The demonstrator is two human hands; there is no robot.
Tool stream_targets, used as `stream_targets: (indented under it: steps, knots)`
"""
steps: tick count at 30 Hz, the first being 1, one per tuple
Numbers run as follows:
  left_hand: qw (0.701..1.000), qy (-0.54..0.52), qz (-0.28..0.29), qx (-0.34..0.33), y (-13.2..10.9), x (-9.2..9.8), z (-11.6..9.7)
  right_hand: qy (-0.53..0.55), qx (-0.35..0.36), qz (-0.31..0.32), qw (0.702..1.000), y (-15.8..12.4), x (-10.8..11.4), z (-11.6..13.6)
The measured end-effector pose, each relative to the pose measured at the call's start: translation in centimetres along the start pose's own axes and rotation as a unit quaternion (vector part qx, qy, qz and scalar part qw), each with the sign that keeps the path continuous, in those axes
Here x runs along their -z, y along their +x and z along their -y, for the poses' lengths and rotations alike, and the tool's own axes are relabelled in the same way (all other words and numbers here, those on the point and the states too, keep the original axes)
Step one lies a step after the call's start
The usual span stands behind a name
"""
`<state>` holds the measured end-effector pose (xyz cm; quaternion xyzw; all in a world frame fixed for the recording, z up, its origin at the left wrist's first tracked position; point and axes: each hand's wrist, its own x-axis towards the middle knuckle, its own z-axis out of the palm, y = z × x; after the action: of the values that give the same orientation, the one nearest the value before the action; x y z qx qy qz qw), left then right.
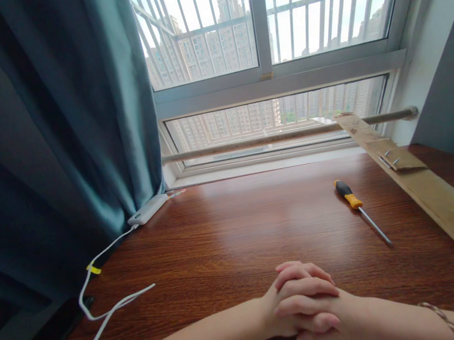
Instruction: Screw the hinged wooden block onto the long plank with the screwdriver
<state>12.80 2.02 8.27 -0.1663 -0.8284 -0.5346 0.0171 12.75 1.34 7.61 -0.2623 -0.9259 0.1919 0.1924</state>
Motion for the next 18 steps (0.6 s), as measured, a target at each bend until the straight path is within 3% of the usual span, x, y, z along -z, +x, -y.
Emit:
stream_targets:
  steps: [11, 18]
  knots:
    - [0.997, 0.042, -0.057, -0.021, -0.3, -0.3, -0.9, -0.011, 0.009, -0.010, 1.000, 0.0, -0.4, -0.2]
    - [0.997, 0.019, -0.069, 0.017, -0.2, -0.4, -1.5, -0.014, 0.026, -0.046, 0.999, -0.2, -0.8, -0.5]
